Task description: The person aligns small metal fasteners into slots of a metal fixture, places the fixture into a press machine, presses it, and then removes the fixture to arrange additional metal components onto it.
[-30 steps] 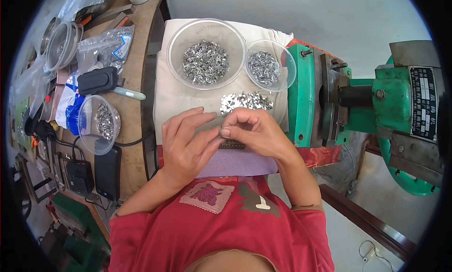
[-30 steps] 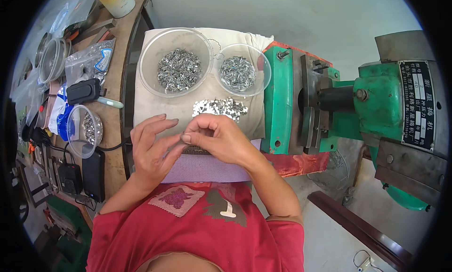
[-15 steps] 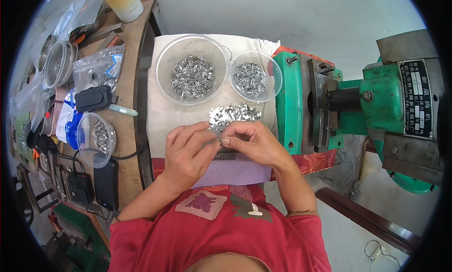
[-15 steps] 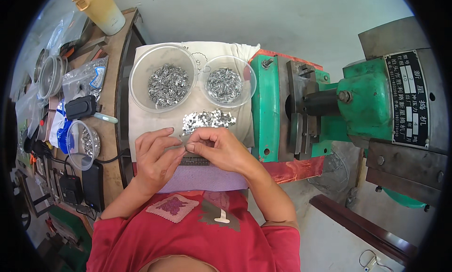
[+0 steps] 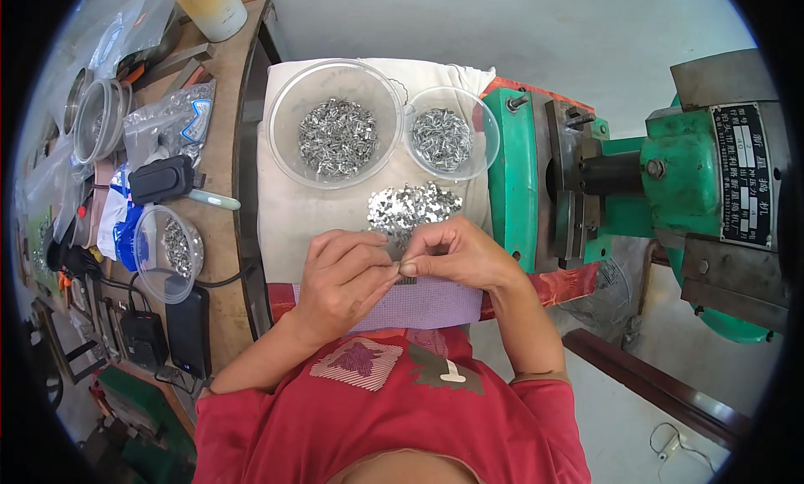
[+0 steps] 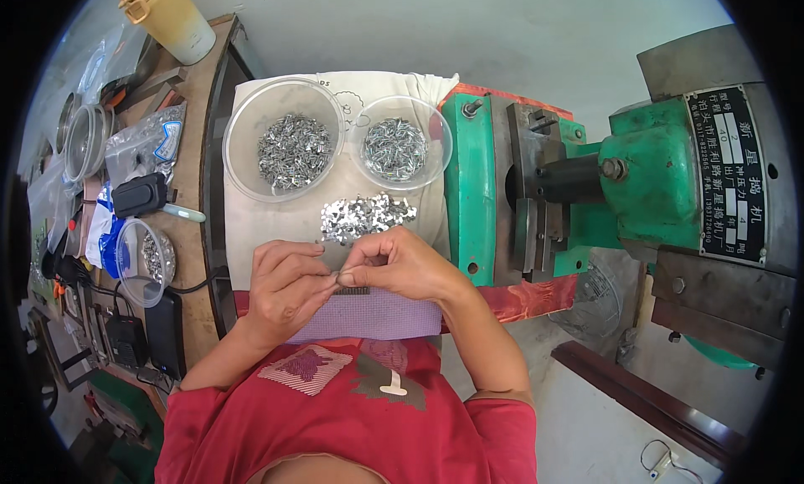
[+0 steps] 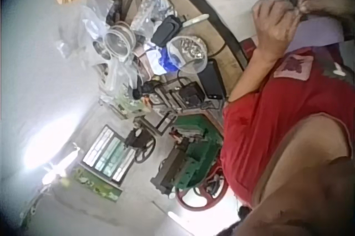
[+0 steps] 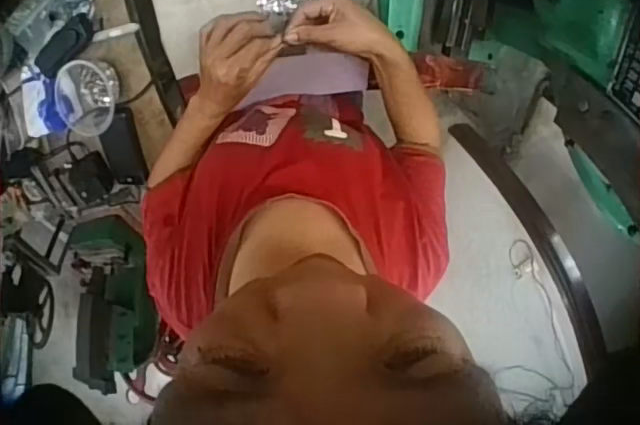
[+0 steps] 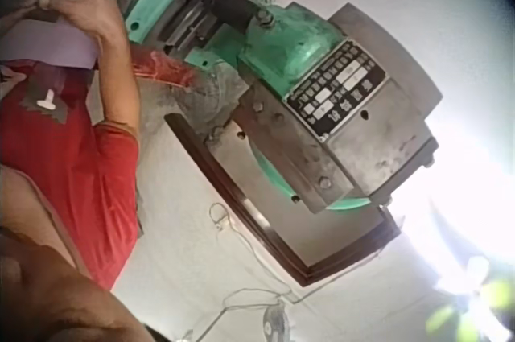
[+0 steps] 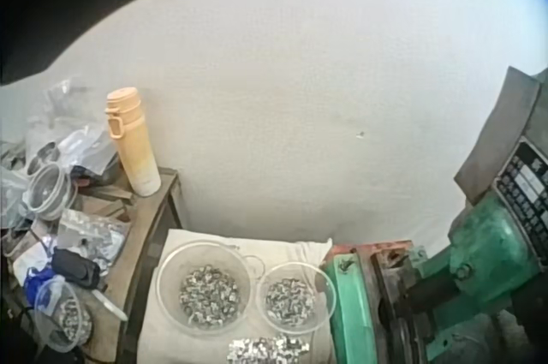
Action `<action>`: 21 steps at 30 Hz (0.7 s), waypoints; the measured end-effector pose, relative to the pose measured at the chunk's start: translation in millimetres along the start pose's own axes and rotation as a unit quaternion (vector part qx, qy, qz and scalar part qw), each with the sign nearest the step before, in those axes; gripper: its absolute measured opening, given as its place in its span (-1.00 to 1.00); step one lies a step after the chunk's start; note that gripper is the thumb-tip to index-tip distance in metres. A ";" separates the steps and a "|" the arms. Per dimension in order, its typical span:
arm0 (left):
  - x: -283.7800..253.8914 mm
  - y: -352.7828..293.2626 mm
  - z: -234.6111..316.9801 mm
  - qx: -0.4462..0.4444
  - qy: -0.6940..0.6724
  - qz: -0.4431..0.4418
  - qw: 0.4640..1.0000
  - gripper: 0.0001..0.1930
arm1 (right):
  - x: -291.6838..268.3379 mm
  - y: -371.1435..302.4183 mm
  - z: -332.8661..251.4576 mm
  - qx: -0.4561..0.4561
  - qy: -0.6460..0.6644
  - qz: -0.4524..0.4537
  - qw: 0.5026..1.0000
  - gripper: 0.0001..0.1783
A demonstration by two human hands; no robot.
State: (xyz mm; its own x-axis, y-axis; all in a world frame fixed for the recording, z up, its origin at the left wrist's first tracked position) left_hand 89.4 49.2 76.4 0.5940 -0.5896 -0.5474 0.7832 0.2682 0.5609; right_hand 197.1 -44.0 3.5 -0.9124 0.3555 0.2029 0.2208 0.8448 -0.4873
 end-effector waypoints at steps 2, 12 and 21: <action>-0.7 -0.3 5.6 0.039 0.038 0.012 0.998 -0.89 | 0.8 -0.2 2.8 0.001 0.020 0.002 1.000 -0.90; 1.1 4.3 7.3 0.085 0.113 0.005 0.990 -0.93 | 2.5 -1.3 1.0 -0.044 -0.018 0.084 0.995 -0.88; -14.9 15.7 -11.2 0.016 0.080 0.020 0.996 -0.81 | -35.5 -12.3 -57.5 -0.178 -0.070 0.238 0.952 -0.90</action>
Point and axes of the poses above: each hand's wrist, its own y-axis towards the middle knuckle, its own x-axis out of the palm, z = x × y, the point moved 8 cm from there along y, towards the middle knuckle, and after that the axes turned 8 degrees about z, right-handed, at the moved point
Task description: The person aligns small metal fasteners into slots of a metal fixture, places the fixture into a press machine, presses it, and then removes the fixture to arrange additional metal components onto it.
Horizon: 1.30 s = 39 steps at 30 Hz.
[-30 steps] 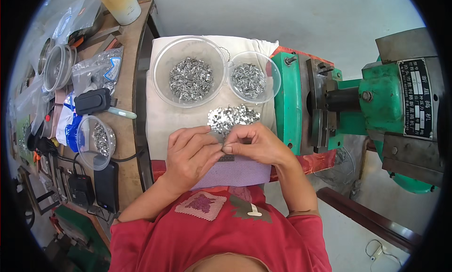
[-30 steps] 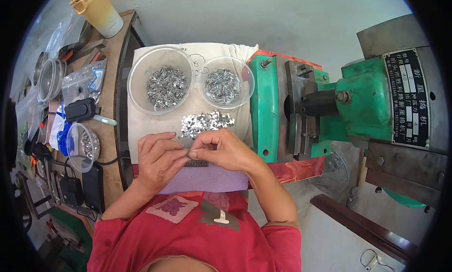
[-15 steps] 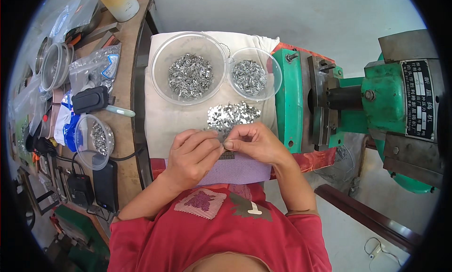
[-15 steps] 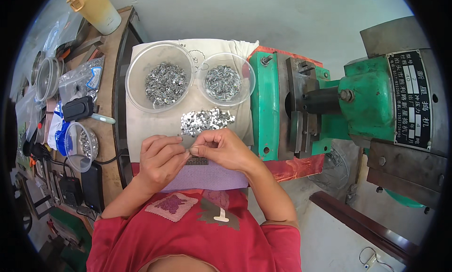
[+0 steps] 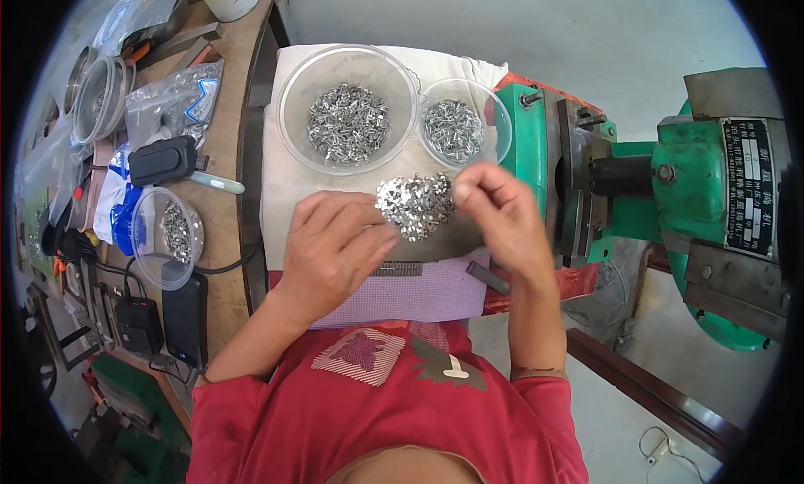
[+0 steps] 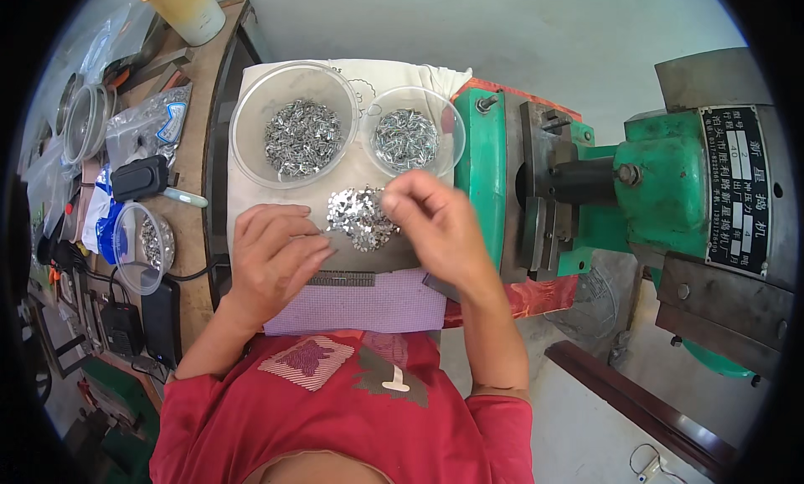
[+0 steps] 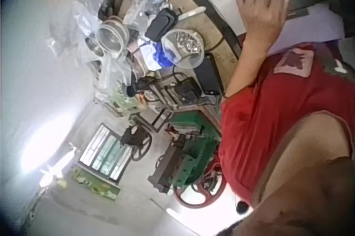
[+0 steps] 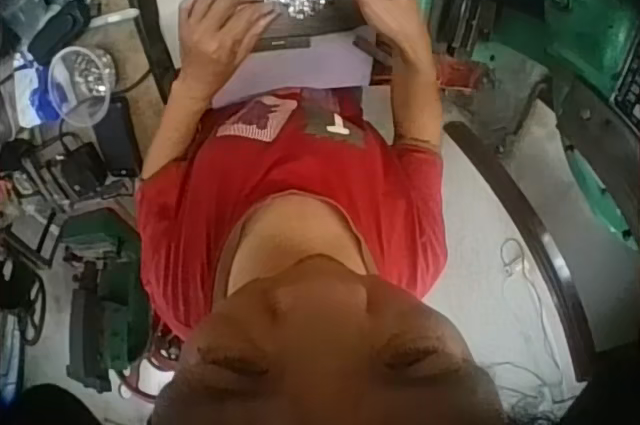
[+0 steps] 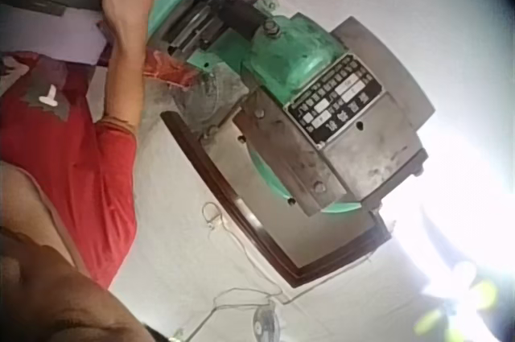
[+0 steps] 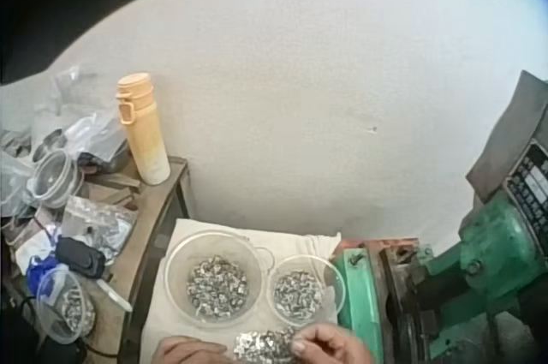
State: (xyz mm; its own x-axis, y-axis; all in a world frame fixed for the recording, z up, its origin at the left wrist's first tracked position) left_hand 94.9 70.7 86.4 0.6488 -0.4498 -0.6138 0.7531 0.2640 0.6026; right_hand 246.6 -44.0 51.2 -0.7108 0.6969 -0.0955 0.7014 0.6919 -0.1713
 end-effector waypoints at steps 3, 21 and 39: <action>-11.2 -7.6 -11.4 -0.025 0.001 0.016 1.000 -0.79 | -20.9 11.0 -12.8 -0.047 -0.064 0.076 0.994 -0.87; -18.7 -91.1 -35.5 -0.202 -0.051 -0.013 0.978 -0.80 | -51.3 35.5 -20.8 -0.055 -0.192 0.184 0.962 -0.87; -12.1 -102.5 -35.9 -0.233 -0.053 -0.009 0.971 -0.77 | -24.7 47.6 -48.8 -0.207 -0.449 0.125 0.860 -0.84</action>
Point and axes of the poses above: each hand's wrist, its own y-axis towards the middle knuckle, its own x-axis out of the palm, z = x × y, the point moved 8 cm from there along y, towards the middle knuckle, and after that the axes turned 8 degrees about z, right-handed, at the moved point
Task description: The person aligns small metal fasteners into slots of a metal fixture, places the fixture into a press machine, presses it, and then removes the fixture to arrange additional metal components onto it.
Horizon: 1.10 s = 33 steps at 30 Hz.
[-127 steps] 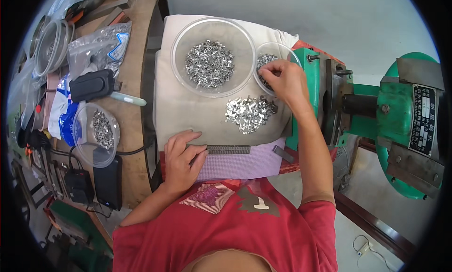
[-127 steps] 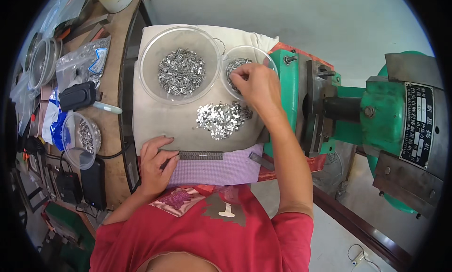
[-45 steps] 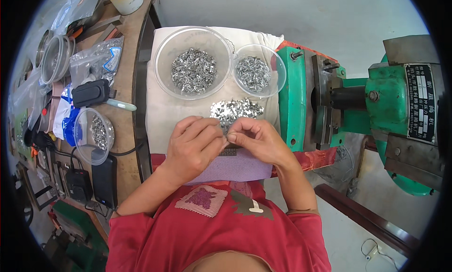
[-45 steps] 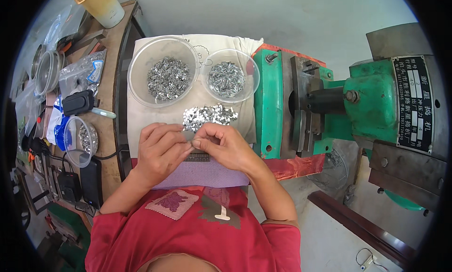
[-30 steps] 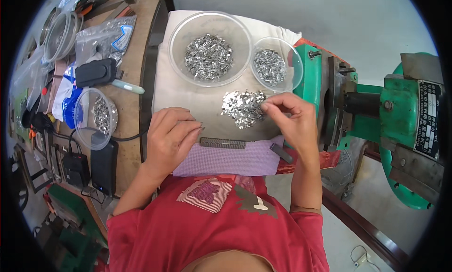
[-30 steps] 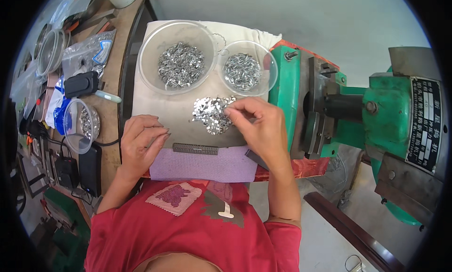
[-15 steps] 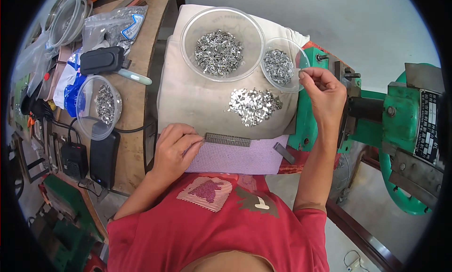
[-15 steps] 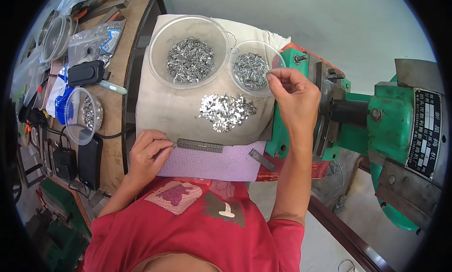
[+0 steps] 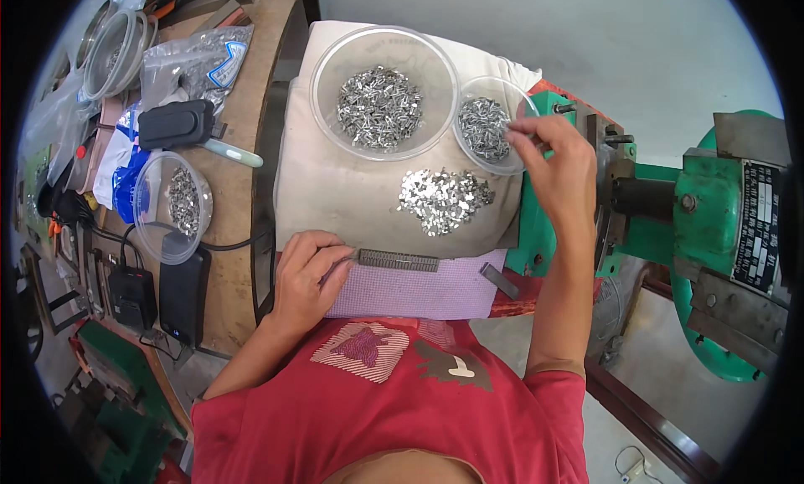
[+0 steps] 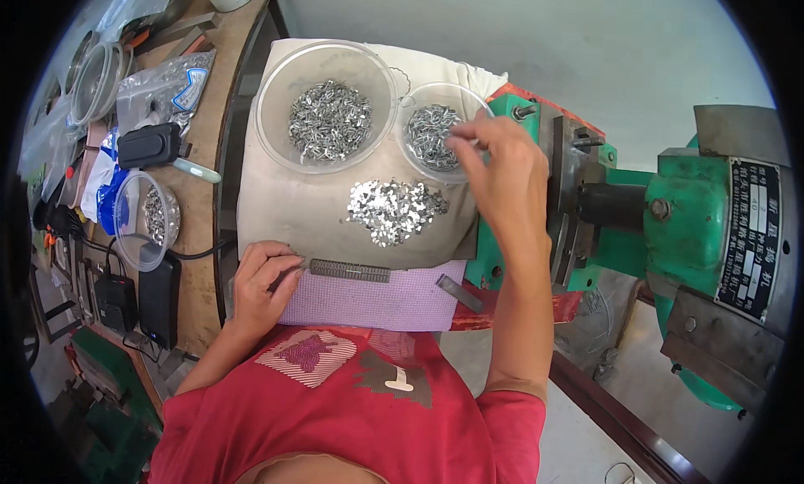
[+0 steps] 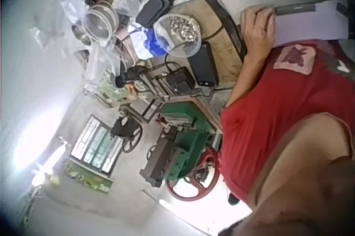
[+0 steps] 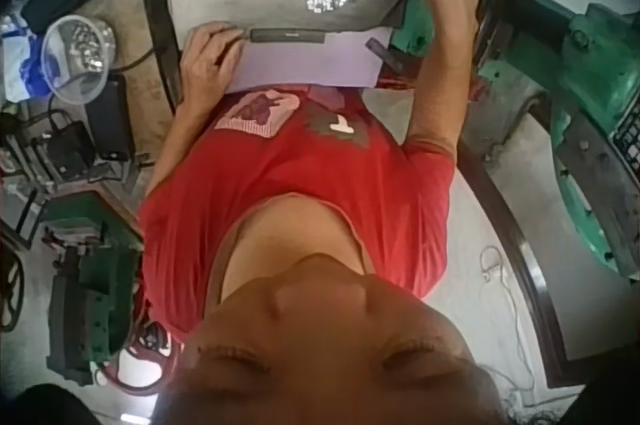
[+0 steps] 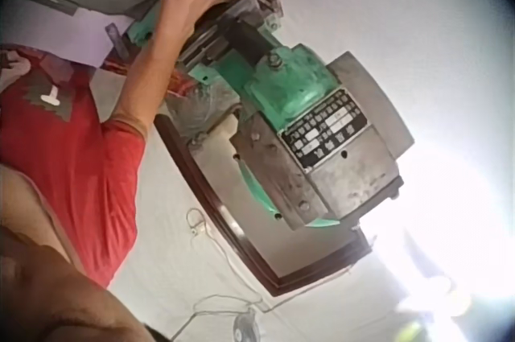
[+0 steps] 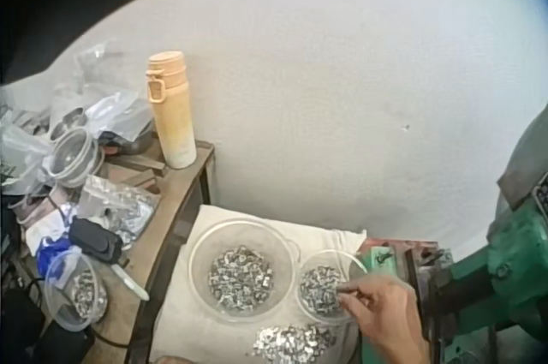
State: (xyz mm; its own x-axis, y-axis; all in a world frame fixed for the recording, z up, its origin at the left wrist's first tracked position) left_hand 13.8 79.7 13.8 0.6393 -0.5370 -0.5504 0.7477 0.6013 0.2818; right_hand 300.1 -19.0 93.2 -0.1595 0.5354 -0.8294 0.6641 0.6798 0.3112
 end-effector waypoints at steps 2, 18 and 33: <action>0.3 -1.0 -2.4 0.001 -0.003 0.004 1.000 -0.76 | 2.1 -19.5 -26.8 -0.034 0.079 -0.055 0.995 -0.87; 1.1 0.1 -5.1 0.011 -0.023 0.014 1.000 -0.75 | 57.4 -120.8 -87.9 -0.173 -0.008 -0.200 0.964 -0.85; 0.4 0.4 -7.8 0.002 -0.041 0.017 0.999 -0.73 | 55.4 -93.2 -78.0 -0.107 0.023 -0.229 0.967 -0.92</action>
State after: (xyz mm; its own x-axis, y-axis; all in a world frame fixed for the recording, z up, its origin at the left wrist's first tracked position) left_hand 12.9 84.4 7.6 0.6764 -0.5635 -0.4743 0.7263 0.6171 0.3027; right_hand 172.5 -13.6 54.4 -0.4377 0.1722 -0.8825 0.3510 0.9363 0.0086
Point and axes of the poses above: each hand's wrist, its own y-axis towards the middle knuckle, its own x-axis out of the palm, z = x × y, the point moved 8 cm from there along y, towards the middle knuckle, and after that the axes turned 8 degrees about z, right-handed, at the moved point
